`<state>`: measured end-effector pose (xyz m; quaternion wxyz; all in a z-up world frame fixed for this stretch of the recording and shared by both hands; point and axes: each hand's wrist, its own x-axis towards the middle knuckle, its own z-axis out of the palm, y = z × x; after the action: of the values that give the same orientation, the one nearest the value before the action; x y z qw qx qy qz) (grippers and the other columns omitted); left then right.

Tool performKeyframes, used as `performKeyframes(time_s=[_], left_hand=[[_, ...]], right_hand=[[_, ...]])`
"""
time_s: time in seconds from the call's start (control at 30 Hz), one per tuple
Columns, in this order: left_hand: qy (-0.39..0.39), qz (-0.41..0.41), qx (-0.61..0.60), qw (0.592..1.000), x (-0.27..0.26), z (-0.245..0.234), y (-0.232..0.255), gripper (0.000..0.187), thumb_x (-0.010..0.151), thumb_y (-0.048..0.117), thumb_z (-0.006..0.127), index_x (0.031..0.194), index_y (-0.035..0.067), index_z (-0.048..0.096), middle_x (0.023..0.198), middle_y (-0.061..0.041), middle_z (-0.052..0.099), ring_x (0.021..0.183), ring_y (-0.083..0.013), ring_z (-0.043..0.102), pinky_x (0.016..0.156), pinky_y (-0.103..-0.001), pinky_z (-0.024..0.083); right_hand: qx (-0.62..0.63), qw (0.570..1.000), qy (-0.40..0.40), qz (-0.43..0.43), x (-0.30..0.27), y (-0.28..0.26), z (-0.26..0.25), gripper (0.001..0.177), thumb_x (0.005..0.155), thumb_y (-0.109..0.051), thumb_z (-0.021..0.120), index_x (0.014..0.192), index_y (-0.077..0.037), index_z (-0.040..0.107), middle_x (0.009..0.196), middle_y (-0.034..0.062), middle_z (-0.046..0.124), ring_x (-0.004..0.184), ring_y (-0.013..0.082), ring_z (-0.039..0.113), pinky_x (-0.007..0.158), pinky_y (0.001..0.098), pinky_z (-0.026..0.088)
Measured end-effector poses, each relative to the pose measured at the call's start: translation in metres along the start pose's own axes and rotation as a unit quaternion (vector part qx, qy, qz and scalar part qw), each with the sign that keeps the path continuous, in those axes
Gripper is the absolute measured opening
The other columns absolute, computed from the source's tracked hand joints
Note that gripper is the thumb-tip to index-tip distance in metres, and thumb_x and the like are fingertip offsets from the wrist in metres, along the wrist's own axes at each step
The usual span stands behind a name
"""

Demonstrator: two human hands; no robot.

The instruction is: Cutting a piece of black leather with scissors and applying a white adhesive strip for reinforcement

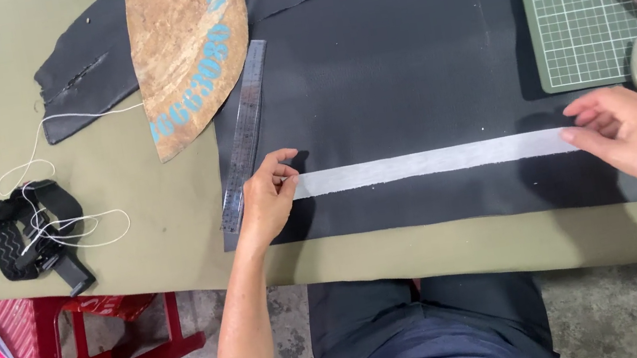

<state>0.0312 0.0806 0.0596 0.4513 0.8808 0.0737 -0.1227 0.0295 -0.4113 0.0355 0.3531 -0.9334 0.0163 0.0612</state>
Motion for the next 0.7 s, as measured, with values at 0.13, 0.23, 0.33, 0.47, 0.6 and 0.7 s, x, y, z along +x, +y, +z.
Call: performKeyframes(time_s=[0.13,0.23,0.33,0.47,0.6,0.7], left_hand=[[0.007,-0.018,-0.031,0.999,-0.006,-0.001,-0.002,0.041,0.094,0.007,0.061,0.134,0.017,0.062,0.102,-0.001,0.069,0.082,-0.0129,0.061,0.085,-0.028,0.053],[0.005,-0.022,-0.028,0.999,-0.006,-0.001,-0.007,0.043,0.093,0.005,0.063,0.133,0.019,0.063,0.103,-0.001,0.068,0.08,-0.013,0.061,0.084,-0.028,0.053],[0.002,-0.026,-0.017,1.0,-0.008,-0.002,-0.003,0.041,0.094,0.005,0.062,0.132,0.02,0.065,0.097,0.0,0.066,0.077,-0.0128,0.058,0.081,-0.028,0.052],[-0.007,-0.012,0.012,1.0,-0.01,-0.003,0.0,0.041,0.093,0.003,0.058,0.13,0.019,0.067,0.09,0.001,0.063,0.072,-0.0135,0.053,0.077,-0.029,0.048],[-0.033,-0.018,0.036,0.999,-0.012,-0.008,0.011,0.044,0.093,0.004,0.054,0.133,0.02,0.064,0.091,0.001,0.063,0.074,-0.015,0.053,0.079,-0.031,0.046],[-0.05,-0.006,0.064,0.997,-0.006,-0.008,0.009,0.042,0.091,0.013,0.064,0.132,0.024,0.065,0.09,0.004,0.067,0.068,-0.0155,0.046,0.079,-0.031,0.043]], right_hand=[[-0.029,0.996,-0.025,0.076,-0.011,-0.002,-0.006,0.037,0.094,-0.018,0.076,0.13,-0.008,0.07,0.108,0.0137,0.074,0.088,0.0255,0.068,0.092,0.0363,0.052],[-0.043,0.996,0.009,0.082,-0.017,0.036,0.001,0.026,0.101,-0.021,0.073,0.124,-0.009,0.074,0.091,0.0091,0.068,0.077,0.0215,0.059,0.083,0.0335,0.045],[-0.032,0.995,0.052,0.081,-0.018,0.06,0.007,0.018,0.107,-0.025,0.072,0.116,-0.01,0.076,0.072,0.0038,0.055,0.067,0.016,0.045,0.07,0.0304,0.037],[-0.095,0.983,0.154,-0.014,-0.012,0.083,0.011,0.017,0.118,-0.019,0.075,0.123,-0.003,0.077,0.102,0.011,0.074,0.088,0.0227,0.068,0.088,0.0344,0.053],[-0.053,0.967,0.243,-0.065,0.006,0.134,0.005,0.015,0.132,-0.002,0.068,0.131,0.013,0.068,0.111,0.0234,0.065,0.092,0.0309,0.062,0.084,0.0397,0.05],[-0.088,0.947,0.289,-0.108,0.02,0.149,-0.006,0.012,0.131,0.008,0.061,0.137,0.018,0.058,0.121,0.0297,0.06,0.109,0.0386,0.06,0.099,0.0463,0.049]])
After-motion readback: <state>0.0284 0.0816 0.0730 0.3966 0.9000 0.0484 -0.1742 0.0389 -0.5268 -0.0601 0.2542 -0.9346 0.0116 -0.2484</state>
